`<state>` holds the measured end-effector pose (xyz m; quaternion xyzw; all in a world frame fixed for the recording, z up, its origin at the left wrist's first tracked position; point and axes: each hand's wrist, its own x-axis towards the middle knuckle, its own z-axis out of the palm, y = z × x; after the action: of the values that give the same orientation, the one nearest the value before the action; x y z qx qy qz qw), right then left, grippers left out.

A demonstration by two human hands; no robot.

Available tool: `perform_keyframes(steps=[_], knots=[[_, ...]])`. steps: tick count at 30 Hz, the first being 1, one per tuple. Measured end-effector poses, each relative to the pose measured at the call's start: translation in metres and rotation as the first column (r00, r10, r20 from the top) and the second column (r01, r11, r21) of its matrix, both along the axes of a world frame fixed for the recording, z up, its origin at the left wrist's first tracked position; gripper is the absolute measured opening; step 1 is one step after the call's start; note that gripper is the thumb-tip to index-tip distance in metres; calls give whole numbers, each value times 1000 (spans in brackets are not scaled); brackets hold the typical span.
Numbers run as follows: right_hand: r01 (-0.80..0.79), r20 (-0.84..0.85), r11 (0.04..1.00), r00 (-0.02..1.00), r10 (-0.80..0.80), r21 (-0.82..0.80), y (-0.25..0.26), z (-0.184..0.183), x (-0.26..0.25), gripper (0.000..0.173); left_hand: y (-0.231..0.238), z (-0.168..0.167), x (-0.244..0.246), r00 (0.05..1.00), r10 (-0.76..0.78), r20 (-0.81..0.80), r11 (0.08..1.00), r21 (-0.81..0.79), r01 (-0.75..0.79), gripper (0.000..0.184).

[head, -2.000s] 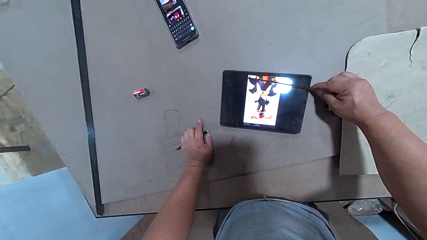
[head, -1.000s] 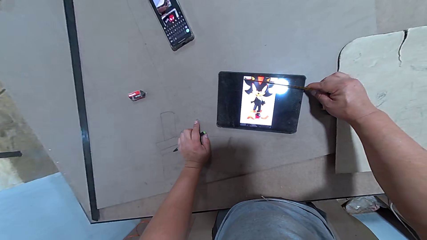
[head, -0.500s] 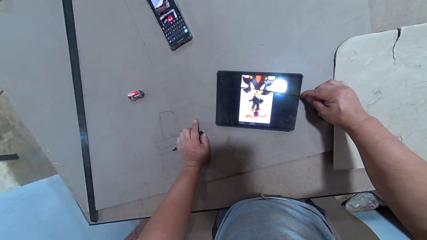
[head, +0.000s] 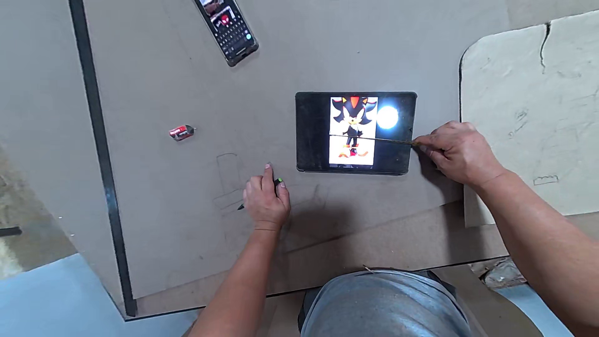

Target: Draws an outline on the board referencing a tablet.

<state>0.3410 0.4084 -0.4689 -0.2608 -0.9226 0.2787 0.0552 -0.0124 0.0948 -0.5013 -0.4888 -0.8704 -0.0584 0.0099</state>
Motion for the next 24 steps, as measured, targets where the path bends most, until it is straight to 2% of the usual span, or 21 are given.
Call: perform_keyframes(steps=[24], knots=[[3, 11, 1000, 1000, -3, 24, 0, -1, -1, 30, 0, -1, 0, 1000, -9, -11, 1000, 26, 9, 54]])
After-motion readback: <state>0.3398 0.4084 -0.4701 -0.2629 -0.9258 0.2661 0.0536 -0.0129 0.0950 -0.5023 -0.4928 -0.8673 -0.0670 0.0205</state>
